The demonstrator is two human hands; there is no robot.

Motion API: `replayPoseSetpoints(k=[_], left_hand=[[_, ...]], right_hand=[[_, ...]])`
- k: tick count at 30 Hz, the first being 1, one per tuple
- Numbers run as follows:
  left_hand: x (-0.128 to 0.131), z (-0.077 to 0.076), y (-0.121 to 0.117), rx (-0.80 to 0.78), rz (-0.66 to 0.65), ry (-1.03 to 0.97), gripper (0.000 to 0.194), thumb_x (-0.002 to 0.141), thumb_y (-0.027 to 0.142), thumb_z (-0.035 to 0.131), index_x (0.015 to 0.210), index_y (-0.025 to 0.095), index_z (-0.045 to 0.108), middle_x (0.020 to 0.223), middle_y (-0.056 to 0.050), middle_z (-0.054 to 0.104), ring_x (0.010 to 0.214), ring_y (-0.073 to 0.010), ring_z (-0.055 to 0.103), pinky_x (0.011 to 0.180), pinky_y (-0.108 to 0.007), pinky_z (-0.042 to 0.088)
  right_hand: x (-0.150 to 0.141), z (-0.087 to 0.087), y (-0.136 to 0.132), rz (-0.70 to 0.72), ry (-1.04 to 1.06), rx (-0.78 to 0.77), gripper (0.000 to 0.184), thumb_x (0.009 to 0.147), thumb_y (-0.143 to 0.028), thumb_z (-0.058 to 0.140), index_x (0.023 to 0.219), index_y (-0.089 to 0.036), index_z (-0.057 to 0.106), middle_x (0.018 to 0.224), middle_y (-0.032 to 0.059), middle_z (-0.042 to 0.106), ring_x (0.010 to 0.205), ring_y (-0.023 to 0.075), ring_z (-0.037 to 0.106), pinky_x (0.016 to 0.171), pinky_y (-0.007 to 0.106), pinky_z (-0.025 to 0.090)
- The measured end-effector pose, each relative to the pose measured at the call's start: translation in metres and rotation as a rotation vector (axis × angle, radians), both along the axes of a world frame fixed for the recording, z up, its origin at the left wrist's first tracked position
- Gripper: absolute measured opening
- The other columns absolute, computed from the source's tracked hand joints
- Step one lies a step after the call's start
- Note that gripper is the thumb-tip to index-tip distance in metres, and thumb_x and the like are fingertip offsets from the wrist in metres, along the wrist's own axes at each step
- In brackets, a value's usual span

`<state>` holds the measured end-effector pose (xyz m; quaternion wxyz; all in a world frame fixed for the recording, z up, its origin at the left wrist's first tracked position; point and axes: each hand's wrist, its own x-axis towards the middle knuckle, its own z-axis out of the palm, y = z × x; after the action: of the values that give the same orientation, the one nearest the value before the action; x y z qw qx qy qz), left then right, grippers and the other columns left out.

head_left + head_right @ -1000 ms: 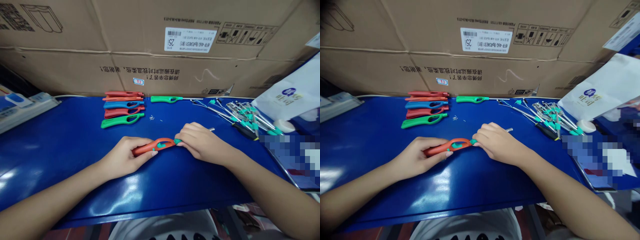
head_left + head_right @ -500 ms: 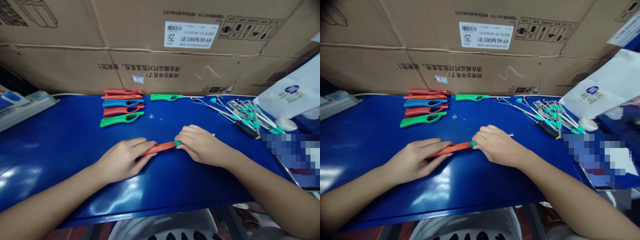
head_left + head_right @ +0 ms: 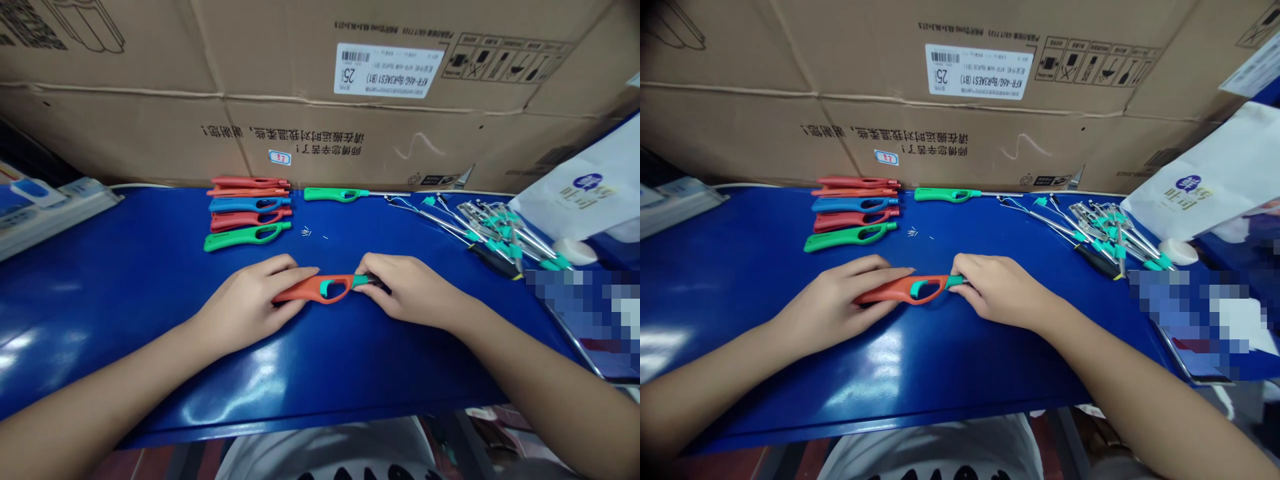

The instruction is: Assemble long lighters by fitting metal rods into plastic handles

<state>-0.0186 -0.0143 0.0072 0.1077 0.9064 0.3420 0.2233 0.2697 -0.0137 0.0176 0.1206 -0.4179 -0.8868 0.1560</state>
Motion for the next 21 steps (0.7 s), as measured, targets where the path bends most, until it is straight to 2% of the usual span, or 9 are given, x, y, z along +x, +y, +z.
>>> replayPoseSetpoints(k=[2, 5, 9, 13, 21], left_hand=[[0.0, -0.001, 0.001, -0.03, 0.037, -0.007, 0.037, 0.097, 0.028, 0.064, 0.133, 0.021, 0.064, 0.111, -0.005, 0.067, 0.093, -0.0175, 0.069, 0.077, -0.028, 0.055], [-0.001, -0.002, 0.003, -0.06, 0.055, -0.012, 0.033, 0.097, 0.032, 0.065, 0.128, 0.021, 0.065, 0.105, -0.003, 0.067, 0.087, -0.0157, 0.067, 0.075, -0.026, 0.053], [-0.002, -0.001, 0.006, -0.087, 0.069, -0.022, 0.03, 0.097, 0.035, 0.064, 0.123, 0.02, 0.067, 0.102, -0.003, 0.068, 0.082, -0.0147, 0.065, 0.072, -0.026, 0.051], [-0.003, 0.0, 0.007, -0.092, 0.04, -0.035, 0.028, 0.1, 0.036, 0.062, 0.121, 0.019, 0.067, 0.097, -0.003, 0.066, 0.079, -0.0146, 0.062, 0.07, -0.025, 0.048], [-0.005, 0.0, 0.006, -0.084, -0.025, -0.044, 0.026, 0.099, 0.036, 0.064, 0.113, 0.015, 0.068, 0.087, -0.001, 0.061, 0.074, -0.013, 0.059, 0.066, -0.024, 0.044]], right_hand=[[0.004, 0.001, 0.002, -0.05, -0.021, -0.001, 0.008, 0.099, -0.028, 0.056, 0.098, -0.021, 0.052, 0.088, 0.0019, 0.066, 0.07, 0.0166, 0.059, 0.062, 0.028, 0.036], [0.011, 0.003, 0.006, -0.098, -0.058, 0.021, 0.008, 0.097, -0.026, 0.057, 0.097, -0.022, 0.05, 0.087, 0.0016, 0.066, 0.069, 0.0167, 0.058, 0.06, 0.027, 0.035], [0.016, 0.004, 0.01, -0.1, -0.099, 0.052, 0.011, 0.098, -0.03, 0.058, 0.095, -0.022, 0.051, 0.087, 0.0017, 0.066, 0.07, 0.0173, 0.058, 0.06, 0.027, 0.034], [0.018, 0.003, 0.011, -0.032, -0.162, 0.126, 0.012, 0.101, -0.032, 0.053, 0.098, -0.021, 0.057, 0.085, 0.0038, 0.067, 0.069, 0.0191, 0.059, 0.06, 0.029, 0.033], [0.024, 0.001, 0.013, 0.132, -0.172, 0.298, 0.028, 0.107, -0.035, 0.04, 0.104, -0.016, 0.061, 0.088, 0.0083, 0.07, 0.072, 0.0212, 0.062, 0.064, 0.032, 0.037]])
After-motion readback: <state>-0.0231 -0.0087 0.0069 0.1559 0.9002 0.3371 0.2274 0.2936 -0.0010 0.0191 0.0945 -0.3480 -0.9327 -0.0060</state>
